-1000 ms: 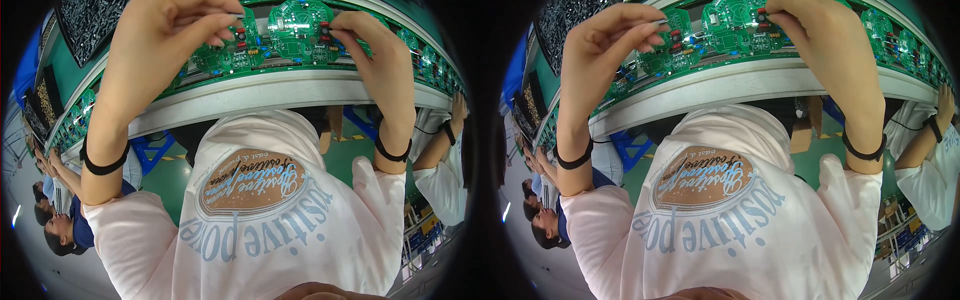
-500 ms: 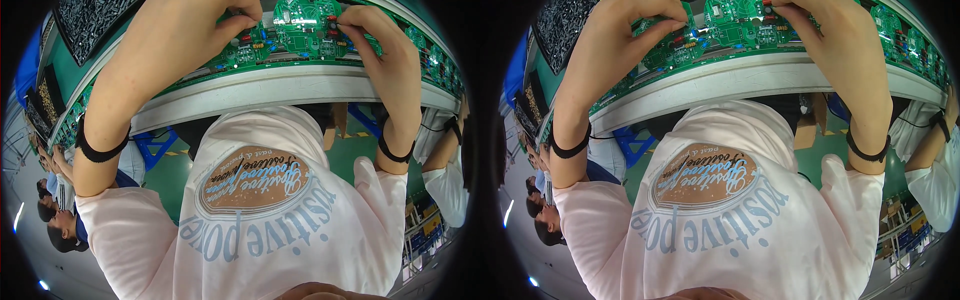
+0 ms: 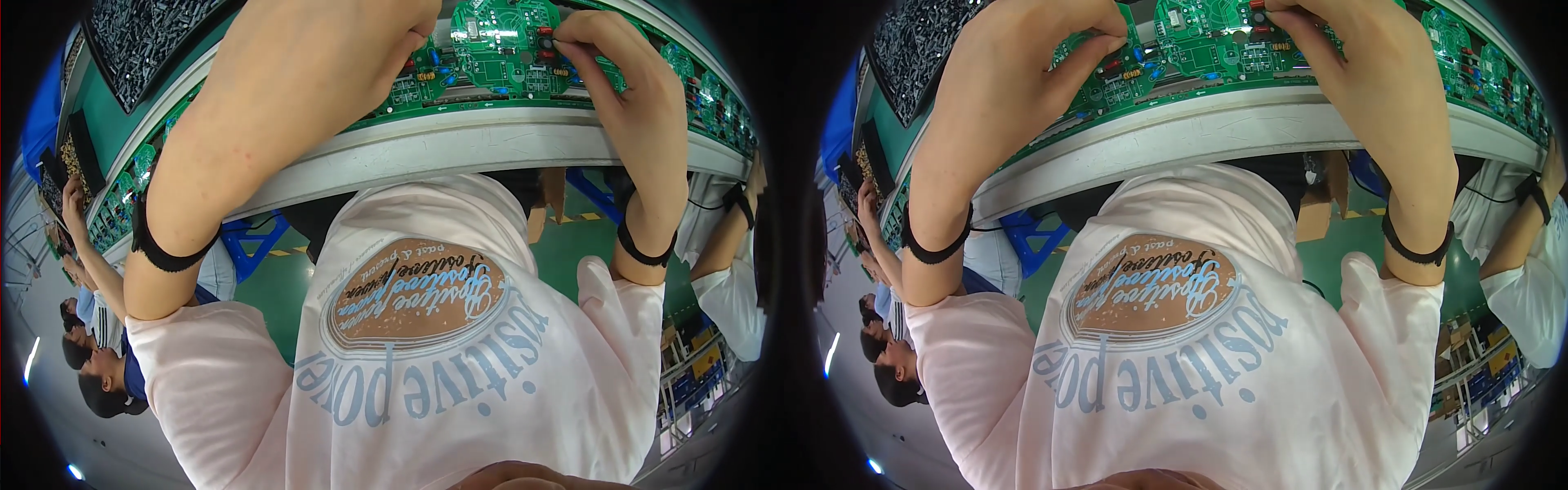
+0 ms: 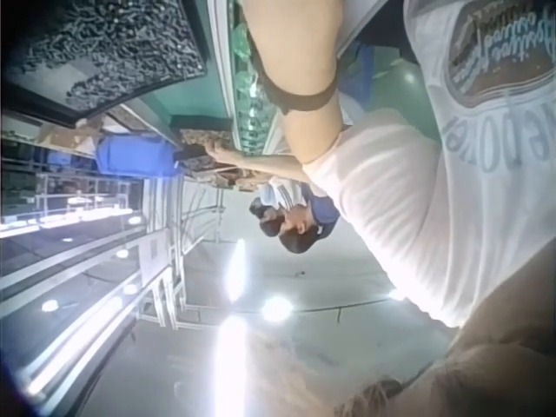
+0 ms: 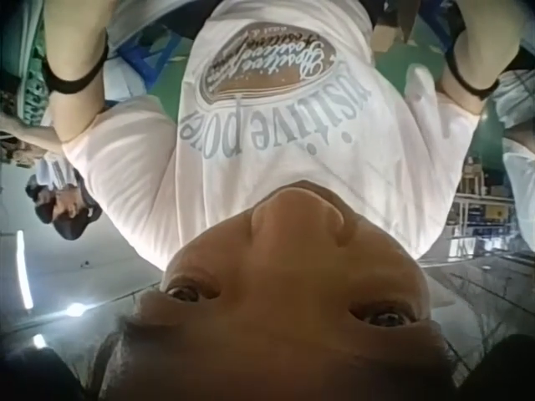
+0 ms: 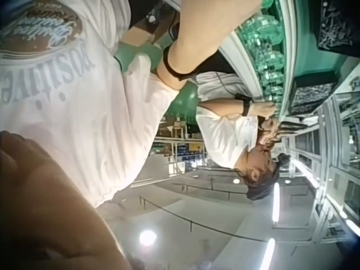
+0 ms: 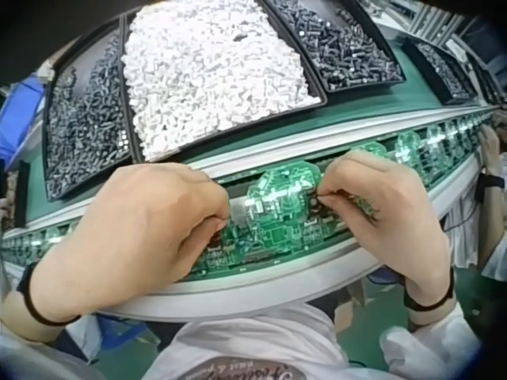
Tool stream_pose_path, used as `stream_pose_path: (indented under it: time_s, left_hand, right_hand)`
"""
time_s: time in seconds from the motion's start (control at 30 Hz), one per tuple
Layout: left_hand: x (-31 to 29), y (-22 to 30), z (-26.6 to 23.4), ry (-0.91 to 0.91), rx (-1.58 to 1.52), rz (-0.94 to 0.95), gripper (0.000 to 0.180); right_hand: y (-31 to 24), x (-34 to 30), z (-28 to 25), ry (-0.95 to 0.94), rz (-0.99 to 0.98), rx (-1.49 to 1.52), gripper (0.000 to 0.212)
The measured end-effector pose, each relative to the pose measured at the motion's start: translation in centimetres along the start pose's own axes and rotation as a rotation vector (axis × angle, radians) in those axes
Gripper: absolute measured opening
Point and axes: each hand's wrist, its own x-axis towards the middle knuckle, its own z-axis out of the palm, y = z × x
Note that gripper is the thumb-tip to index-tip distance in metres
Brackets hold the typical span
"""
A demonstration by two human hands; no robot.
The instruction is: The person picks up electronic components from bins and inserts them into circuit boards on an assembly line by hand. They position and press the components into specific slots on the boards before reaching for more parts.
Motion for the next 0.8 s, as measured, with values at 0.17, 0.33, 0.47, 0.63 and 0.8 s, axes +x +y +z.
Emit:
stream_pose_path:
  time_s: [0.17, 0.33, 0.47, 0.63, 0.8]
  left_hand:
    - [0.0, 0.1, 0.4, -0.015, 0.002, -0.024, 0.011]
    - [0.2, 0.5, 0.4, -0.045, 0.092, -0.005, 0.010]
    - [0.3, 1.3, 0.5, -0.090, 0.166, -0.007, 0.007]
    - [0.2, 1.4, 0.6, -0.103, 0.167, 0.038, 0.005]
    - [-1.8, -1.8, -3.3, 0.141, 0.115, -0.221, 0.026]
  right_hand:
    - [0.0, 0.1, -0.1, -0.005, -0.019, -0.017, 0.012]
    - [0.3, 0.1, -0.3, -0.014, -0.034, -0.016, 0.012]
    - [0.3, 0.0, -0.2, -0.011, -0.018, -0.001, 0.012]
    - [0.4, 0.1, -0.2, -0.025, 0.000, -0.024, 0.012]
    - [2.2, 0.3, -1.2, 0.003, -0.126, 0.005, 0.015]
